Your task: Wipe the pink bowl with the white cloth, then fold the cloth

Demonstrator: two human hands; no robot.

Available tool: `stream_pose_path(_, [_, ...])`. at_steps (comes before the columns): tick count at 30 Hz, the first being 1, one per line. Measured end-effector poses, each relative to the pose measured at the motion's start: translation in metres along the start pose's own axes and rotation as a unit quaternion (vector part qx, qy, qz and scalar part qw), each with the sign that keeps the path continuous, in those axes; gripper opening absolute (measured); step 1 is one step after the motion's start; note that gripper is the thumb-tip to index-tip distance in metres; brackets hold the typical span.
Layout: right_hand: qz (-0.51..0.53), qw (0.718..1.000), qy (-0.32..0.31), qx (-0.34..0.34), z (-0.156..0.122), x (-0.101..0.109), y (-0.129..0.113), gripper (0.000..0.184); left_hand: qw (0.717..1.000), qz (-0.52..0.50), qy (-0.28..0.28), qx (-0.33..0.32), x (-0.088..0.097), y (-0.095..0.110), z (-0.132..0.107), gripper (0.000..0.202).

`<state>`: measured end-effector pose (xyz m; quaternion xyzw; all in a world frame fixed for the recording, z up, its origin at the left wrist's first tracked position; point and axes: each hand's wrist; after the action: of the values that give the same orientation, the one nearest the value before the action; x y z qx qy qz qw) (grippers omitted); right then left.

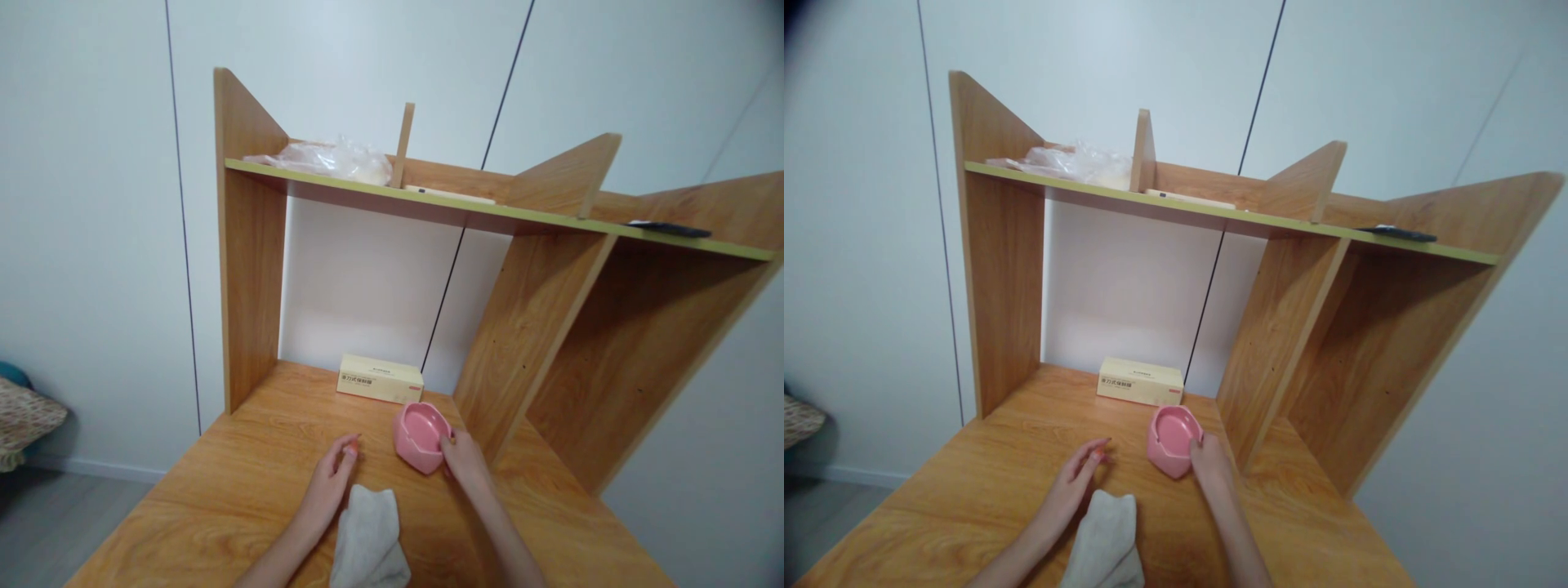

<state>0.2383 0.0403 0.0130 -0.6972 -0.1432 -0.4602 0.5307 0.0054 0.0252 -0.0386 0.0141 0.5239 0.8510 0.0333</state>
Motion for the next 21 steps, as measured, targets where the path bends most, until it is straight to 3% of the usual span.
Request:
stream_pose_path(3, [-0.027,0.999,0.002,-0.045,0.006,0.013,0.02,0.028,0.999,0.035,-0.027,-0.01,0.001,0.003,0.001,0.031])
stream_pose_path(7, [-0.041,0.997,0.003,-0.067,0.008,0.014,0.037,0.029,0.99,0.092,-0.104,-0.031,0.006,0.016,0.001,0.028])
stream_pose_path(12, [-0.042,0.996,-0.003,-0.075,0.01,0.008,0.043,0.034,0.975,0.106,-0.189,-0.039,0.012,0.031,0.001,0.029])
stream_pose_path(16, [-0.039,0.996,0.044,-0.074,0.002,0.017,0.038,0.04,0.959,0.125,-0.25,-0.048,0.014,0.039,0.001,0.025])
stream_pose_path(19, [0.0,0.997,0.072,-0.025,-0.017,0.019,0.025,0.042,0.947,0.152,-0.277,-0.054,0.015,0.044,0.001,0.022])
stream_pose_path(21, [0.063,0.996,0.027,0.058,-0.033,0.012,0.015,0.034,0.941,0.164,-0.291,-0.045,0.016,0.045,0.001,0.02])
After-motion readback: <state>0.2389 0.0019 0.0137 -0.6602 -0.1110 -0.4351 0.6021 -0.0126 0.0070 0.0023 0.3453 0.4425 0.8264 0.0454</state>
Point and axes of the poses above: each hand's wrist, its own z-axis towards the middle knuckle, its own x-axis out of the back of the hand, y = z × x, and after that the axes turned 13 degrees about -x, right-handed
